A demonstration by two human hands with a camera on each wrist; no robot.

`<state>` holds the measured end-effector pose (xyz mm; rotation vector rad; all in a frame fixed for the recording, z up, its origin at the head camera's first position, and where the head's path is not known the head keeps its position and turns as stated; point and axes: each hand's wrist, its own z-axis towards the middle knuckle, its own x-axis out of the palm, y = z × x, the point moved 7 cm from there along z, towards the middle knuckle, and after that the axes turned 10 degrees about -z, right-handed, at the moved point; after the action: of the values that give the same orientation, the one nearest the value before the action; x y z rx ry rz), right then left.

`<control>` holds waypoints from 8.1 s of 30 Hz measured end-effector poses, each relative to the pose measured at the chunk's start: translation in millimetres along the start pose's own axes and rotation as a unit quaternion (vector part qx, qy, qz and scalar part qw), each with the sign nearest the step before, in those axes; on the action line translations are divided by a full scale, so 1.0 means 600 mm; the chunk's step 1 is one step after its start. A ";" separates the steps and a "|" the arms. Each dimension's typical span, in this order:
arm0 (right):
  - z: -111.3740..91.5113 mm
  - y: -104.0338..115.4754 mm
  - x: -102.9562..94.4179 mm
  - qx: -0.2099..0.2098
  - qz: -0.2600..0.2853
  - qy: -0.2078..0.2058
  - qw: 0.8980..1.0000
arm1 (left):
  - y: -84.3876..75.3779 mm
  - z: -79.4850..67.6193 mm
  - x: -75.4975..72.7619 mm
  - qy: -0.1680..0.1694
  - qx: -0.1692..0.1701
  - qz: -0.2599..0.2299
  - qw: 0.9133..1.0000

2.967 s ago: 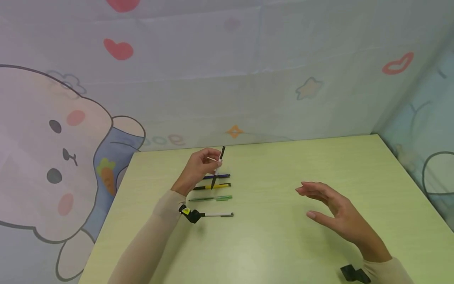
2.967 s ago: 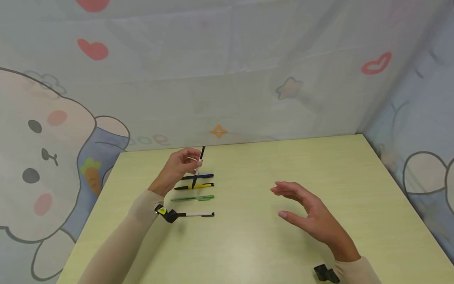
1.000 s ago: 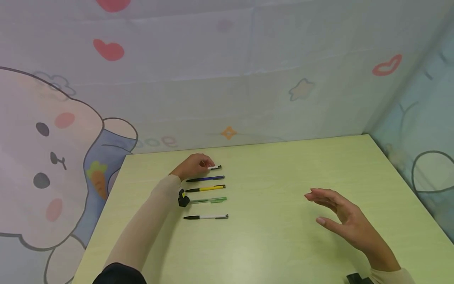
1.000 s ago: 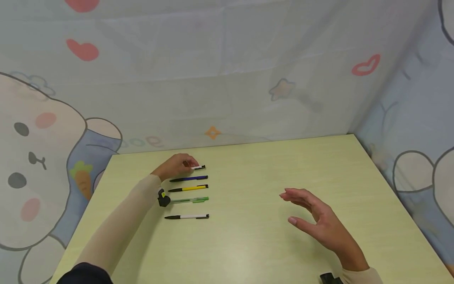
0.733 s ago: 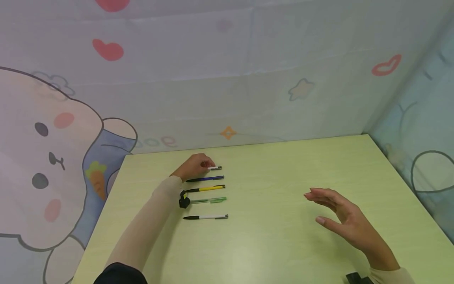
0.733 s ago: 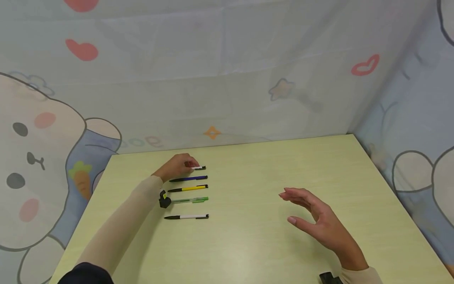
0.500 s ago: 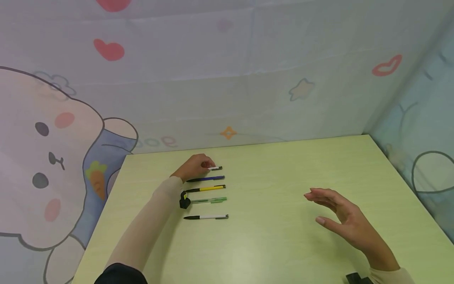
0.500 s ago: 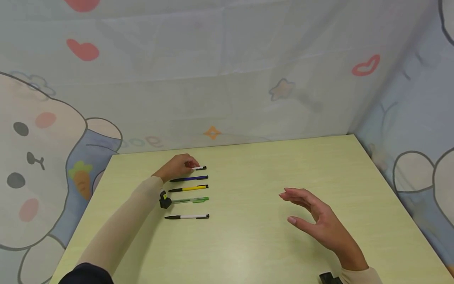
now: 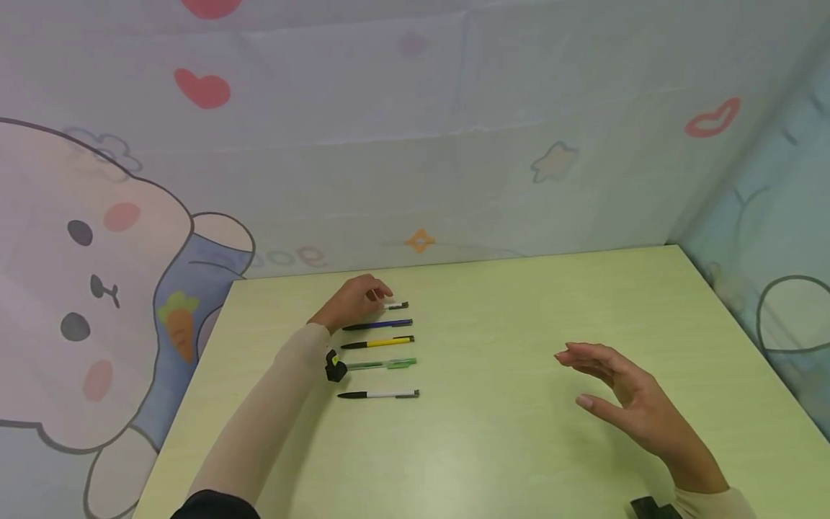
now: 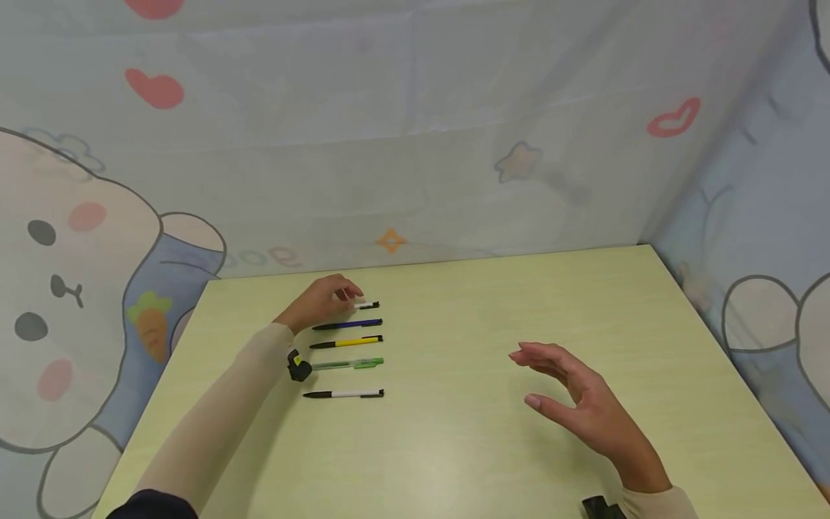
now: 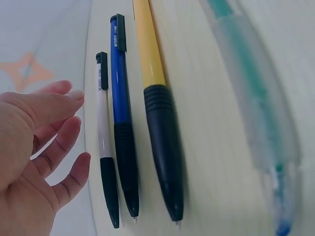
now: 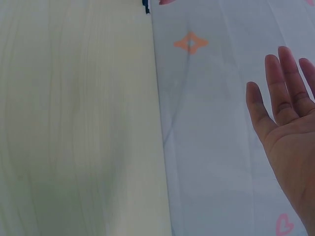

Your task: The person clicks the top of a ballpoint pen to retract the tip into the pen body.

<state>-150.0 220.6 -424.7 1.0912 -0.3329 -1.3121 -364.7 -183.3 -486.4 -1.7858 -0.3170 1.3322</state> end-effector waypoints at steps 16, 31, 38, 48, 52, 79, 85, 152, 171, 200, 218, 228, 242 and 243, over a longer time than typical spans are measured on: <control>0.000 -0.001 0.002 0.005 -0.001 0.006 1.000 | -0.012 -0.033 0.012 0.035 0.013 -0.027 0.999; -0.002 0.000 0.002 -0.003 0.004 0.005 1.000 | -0.017 -0.038 0.050 0.087 0.033 0.021 0.995; -0.002 0.000 0.000 -0.005 0.006 0.001 1.000 | -0.014 -0.036 0.059 0.087 0.035 0.061 0.994; -0.002 -0.003 0.001 -0.004 0.011 0.001 1.000 | -0.022 -0.038 0.062 0.079 0.046 0.089 0.992; -0.002 -0.005 0.000 -0.005 0.011 0.002 1.000 | -0.026 -0.039 0.062 0.079 0.054 0.106 0.990; 0.008 -0.007 -0.001 -0.014 0.016 0.007 1.000 | -0.094 -0.060 0.029 -0.009 0.067 0.040 0.997; 0.012 -0.009 0.001 -0.019 0.018 0.008 1.000 | -0.117 -0.075 0.020 -0.042 0.065 0.013 0.997; 0.082 0.039 0.031 -0.109 0.024 0.011 0.994 | -0.283 -0.197 0.104 -0.101 0.099 -0.315 0.939; 0.112 0.039 0.045 -0.076 -0.023 0.024 0.997 | -0.301 -0.191 0.125 -0.088 0.104 -0.345 0.929; 0.150 0.058 0.081 -0.062 -0.041 0.047 0.996 | -0.316 -0.176 0.147 -0.074 0.107 -0.375 0.918; 0.171 0.085 0.101 -0.053 -0.039 0.061 0.996 | -0.325 -0.169 0.160 -0.058 0.107 -0.389 0.913; 0.173 0.078 0.111 -0.056 -0.054 0.065 0.995 | -0.334 -0.167 0.165 -0.050 0.120 -0.404 0.905; 0.176 0.086 0.116 -0.069 -0.056 0.066 0.994 | -0.343 -0.164 0.166 -0.047 0.136 -0.403 0.904; 0.175 0.081 0.117 -0.068 -0.057 0.066 0.994 | -0.344 -0.164 0.166 -0.047 0.137 -0.404 0.903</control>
<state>-178.3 105.3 -359.7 1.0882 -0.0827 -1.3360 -181.7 -44.0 -390.6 -1.1406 -0.7826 0.8011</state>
